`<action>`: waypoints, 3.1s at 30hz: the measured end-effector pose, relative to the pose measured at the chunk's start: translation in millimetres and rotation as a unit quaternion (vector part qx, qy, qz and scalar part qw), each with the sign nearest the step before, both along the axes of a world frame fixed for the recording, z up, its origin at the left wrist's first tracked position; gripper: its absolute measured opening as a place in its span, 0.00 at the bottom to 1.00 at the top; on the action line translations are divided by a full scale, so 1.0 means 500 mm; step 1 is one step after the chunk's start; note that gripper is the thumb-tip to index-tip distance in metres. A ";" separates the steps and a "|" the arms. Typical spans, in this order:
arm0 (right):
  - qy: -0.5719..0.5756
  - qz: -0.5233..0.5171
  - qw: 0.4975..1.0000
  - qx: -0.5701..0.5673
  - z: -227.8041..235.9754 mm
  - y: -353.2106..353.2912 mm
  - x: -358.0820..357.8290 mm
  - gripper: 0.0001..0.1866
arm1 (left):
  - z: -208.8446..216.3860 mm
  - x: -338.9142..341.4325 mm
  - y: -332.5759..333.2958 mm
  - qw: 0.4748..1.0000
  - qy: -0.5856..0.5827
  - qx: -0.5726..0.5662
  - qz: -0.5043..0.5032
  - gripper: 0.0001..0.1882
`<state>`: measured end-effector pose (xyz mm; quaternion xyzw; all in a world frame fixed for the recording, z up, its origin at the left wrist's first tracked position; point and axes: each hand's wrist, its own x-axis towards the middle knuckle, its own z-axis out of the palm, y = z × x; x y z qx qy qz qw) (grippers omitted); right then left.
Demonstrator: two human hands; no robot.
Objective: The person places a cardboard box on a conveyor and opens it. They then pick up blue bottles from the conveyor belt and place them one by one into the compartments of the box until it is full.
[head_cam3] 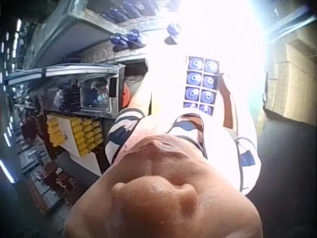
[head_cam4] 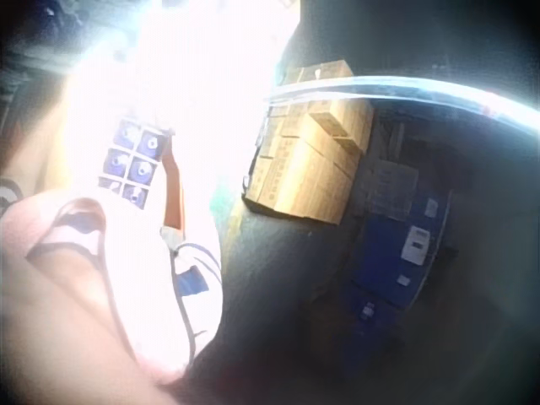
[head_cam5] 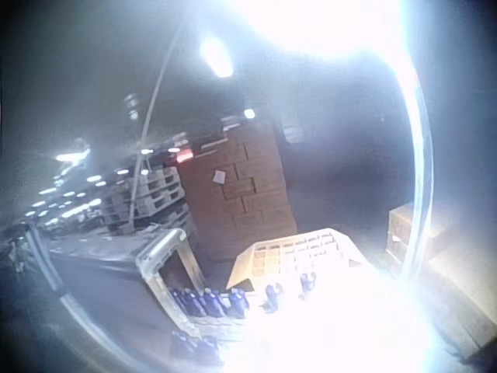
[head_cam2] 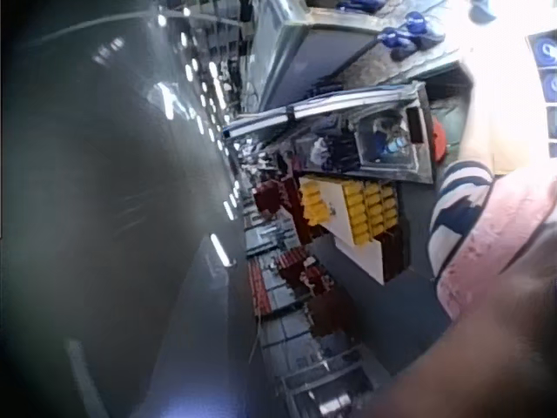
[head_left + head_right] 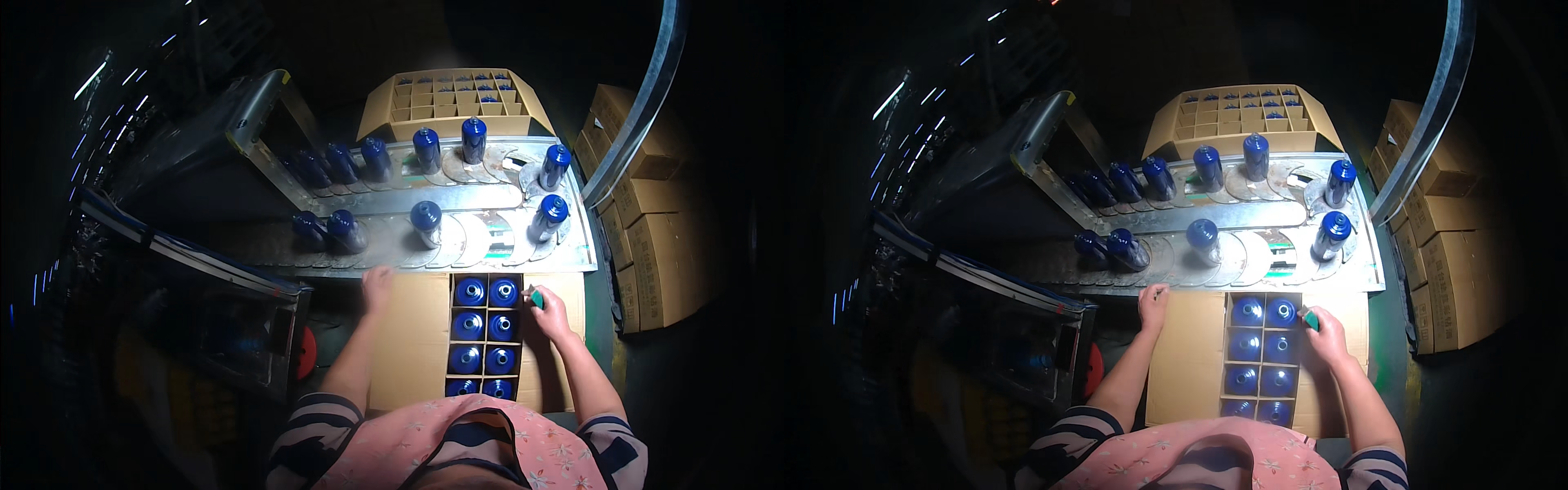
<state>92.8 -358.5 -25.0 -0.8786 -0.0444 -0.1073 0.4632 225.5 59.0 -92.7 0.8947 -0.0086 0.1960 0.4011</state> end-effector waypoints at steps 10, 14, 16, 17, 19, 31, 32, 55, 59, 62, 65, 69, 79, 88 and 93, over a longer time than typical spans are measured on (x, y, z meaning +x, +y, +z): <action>0.116 0.170 0.911 -0.359 0.030 -0.007 -0.141 0.15 | 0.090 -0.310 -0.243 0.879 0.083 0.171 -0.436 0.07; 0.067 0.084 0.944 -0.313 0.127 -0.010 -0.192 0.11 | 0.126 -0.324 -0.178 0.887 0.083 0.175 -0.419 0.12; 0.027 -0.006 0.951 -0.309 0.198 -0.098 -0.212 0.11 | 0.194 -0.321 -0.156 0.899 0.068 0.144 -0.409 0.12; -0.034 -0.068 0.953 -0.294 0.224 -0.159 -0.209 0.11 | 0.237 -0.308 -0.137 0.910 0.031 0.114 -0.397 0.12; 0.098 -0.183 0.933 -0.293 0.230 -0.277 -0.233 0.09 | 0.311 -0.316 -0.044 0.934 0.055 0.123 -0.331 0.11; 0.285 -0.293 0.900 0.153 -0.237 -0.304 -0.230 0.16 | -0.055 -0.327 0.104 0.886 0.420 -0.183 -0.077 0.42; 0.235 -0.282 0.923 0.117 -0.223 -0.310 -0.217 0.15 | -0.063 -0.329 0.101 0.877 0.422 -0.231 -0.010 0.41; 0.188 0.150 0.932 -0.273 -0.044 0.179 0.163 0.20 | 0.015 -0.220 -0.018 0.987 0.097 0.030 -0.126 0.21; 0.117 0.109 0.971 -0.176 -0.006 0.179 0.175 0.18 | 0.022 -0.214 0.003 0.988 0.075 0.026 -0.135 0.23; 0.147 0.030 0.989 0.015 0.097 0.137 0.191 0.16 | 0.017 -0.198 0.018 0.983 0.081 0.032 -0.162 0.22; 0.076 -0.049 0.990 0.108 0.225 0.035 0.207 0.17 | 0.011 -0.193 0.021 0.983 0.080 0.025 -0.166 0.20; -0.048 -0.075 0.990 0.107 0.278 -0.053 0.240 0.14 | 0.012 -0.202 0.018 0.983 0.115 0.012 -0.145 0.19; 0.121 -0.190 0.973 -0.043 0.024 -0.108 0.445 0.24 | 0.015 -0.212 -0.007 0.983 0.109 0.023 -0.146 0.20; 0.051 -0.148 0.987 0.045 -0.005 -0.161 0.433 0.22 | 0.048 -0.184 0.063 0.983 0.088 0.066 -0.144 0.20; 0.034 -0.182 0.982 -0.037 0.008 -0.194 0.462 0.17 | 0.034 -0.194 0.036 0.984 0.099 0.049 -0.137 0.19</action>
